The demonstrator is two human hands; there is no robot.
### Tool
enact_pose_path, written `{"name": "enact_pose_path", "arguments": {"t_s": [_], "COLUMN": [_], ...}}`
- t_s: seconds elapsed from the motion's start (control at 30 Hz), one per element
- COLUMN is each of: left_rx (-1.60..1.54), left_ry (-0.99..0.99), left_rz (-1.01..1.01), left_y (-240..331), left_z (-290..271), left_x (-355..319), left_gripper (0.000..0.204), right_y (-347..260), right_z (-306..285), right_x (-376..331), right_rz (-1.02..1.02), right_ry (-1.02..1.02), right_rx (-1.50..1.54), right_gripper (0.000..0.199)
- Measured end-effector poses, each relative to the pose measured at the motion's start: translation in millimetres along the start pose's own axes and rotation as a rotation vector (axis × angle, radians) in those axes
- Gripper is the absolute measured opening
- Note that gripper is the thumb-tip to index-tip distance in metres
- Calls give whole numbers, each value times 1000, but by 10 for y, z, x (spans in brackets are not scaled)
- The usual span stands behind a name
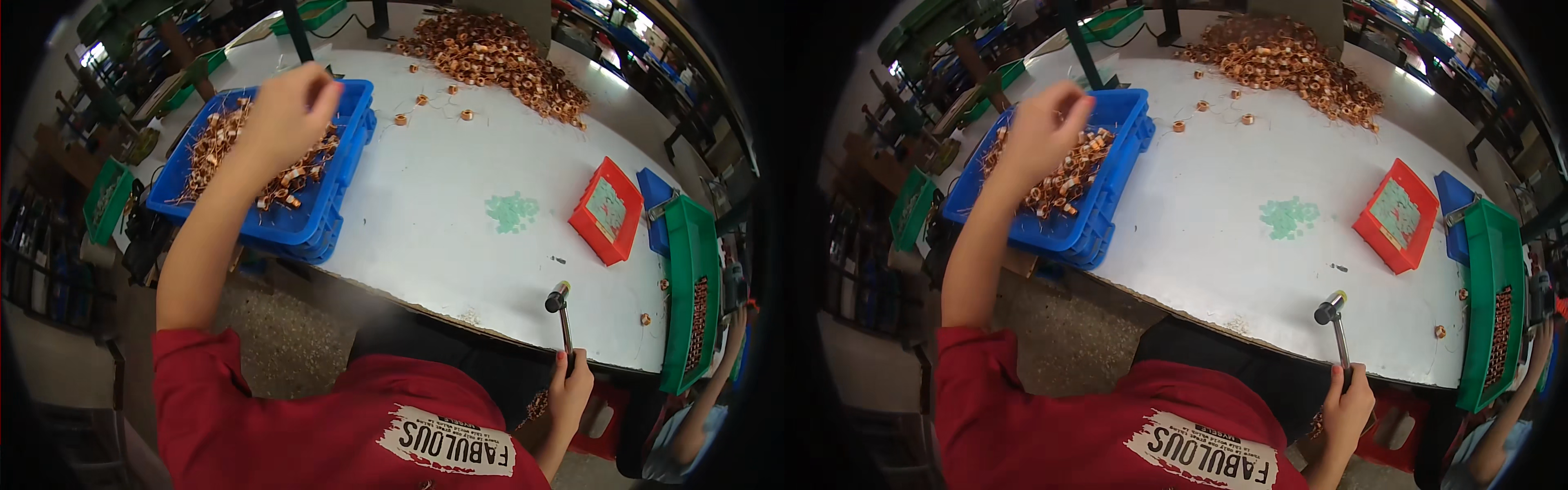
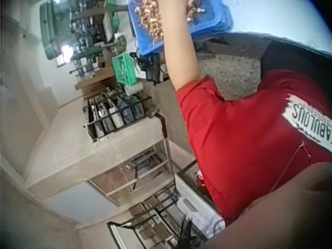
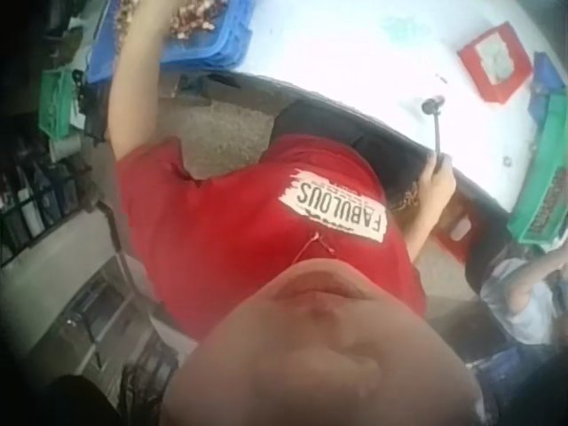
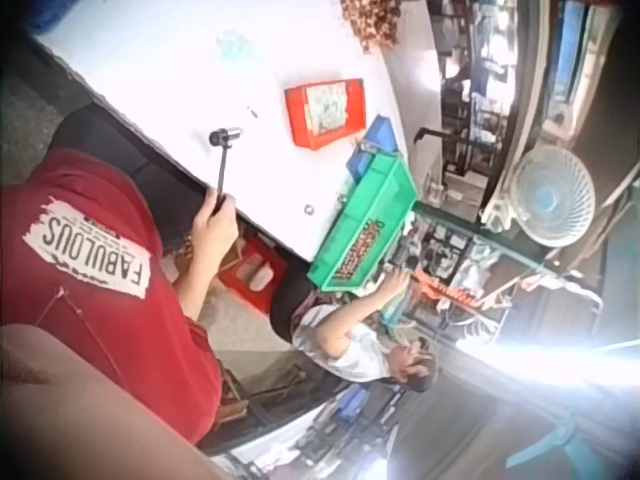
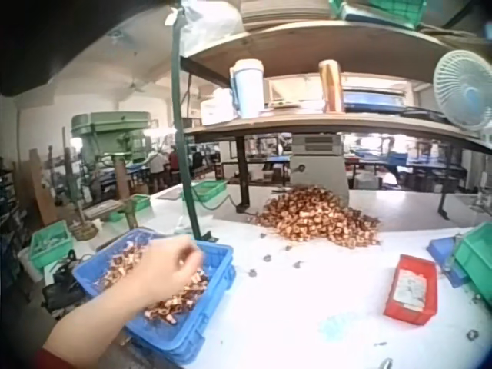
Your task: Shaping and assembling small copper wire coils using a rubber mallet and hands at a manual workstation.
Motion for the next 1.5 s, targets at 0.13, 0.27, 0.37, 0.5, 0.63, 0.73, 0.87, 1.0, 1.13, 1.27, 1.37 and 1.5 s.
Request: {"name": "enact_pose_path", "arguments": {"t_s": [0.13, 0.27, 0.37, 0.5, 0.63, 0.73, 0.87, 1.0, 1.13, 1.27, 1.37, 1.5], "left_rx": [313, 403, 532, 496, 494, 444, 139, -123, -48, 126, -96, -540], "left_ry": [-327, -515, -534, -405, -327, -126, 70, 118, -145, -111, -69, -1], "left_rz": [-177, -334, -497, -764, -757, -766, -911, -1037, -1009, -1039, -1095, -1099], "left_y": [-384, -1021, -1170, -1219, -1218, -1202, -1184, -1219, -1216, -955, -1055, -987], "left_z": [771, 1667, 2187, 2359, 2267, 2269, 2262, 2297, 2356, 2291, 2303, 2188], "left_x": [429, 686, 787, 778, 778, 748, 689, 593, 567, 644, 672, 546], "left_gripper": [25, 31, 26, 25, 20, 21, 25, 30, 35, 29, 30, 32], "right_y": [22, 82, 91, 141, 142, 130, 134, 126, 120, 161, 104, 74], "right_z": [-21, -61, -105, -119, -91, -76, -76, -69, -62, -32, -77, -108], "right_x": [48, 110, 149, 191, 246, 264, 290, 319, 297, 277, 275, 270], "right_rz": [-9, -14, -9, 26, -19, -26, -28, -32, -21, -67, -9, 38], "right_ry": [45, 84, 73, 70, 68, 74, 69, 66, 98, 139, 68, 0], "right_rx": [-14, -108, -160, -238, -265, -312, -347, -356, -330, -334, -318, -349], "right_gripper": [27, 27, 24, 22, 22, 22, 22, 23, 25, 26, 26, 26]}}
Point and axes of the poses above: each hand's wrist, its own x-axis towards the middle knuckle, its own z-axis out of the palm, y = z × x, the point moved 2 cm from there along x, towards the middle knuckle, and after that the axes turned 10 degrees about -x, right-handed, at the moved point
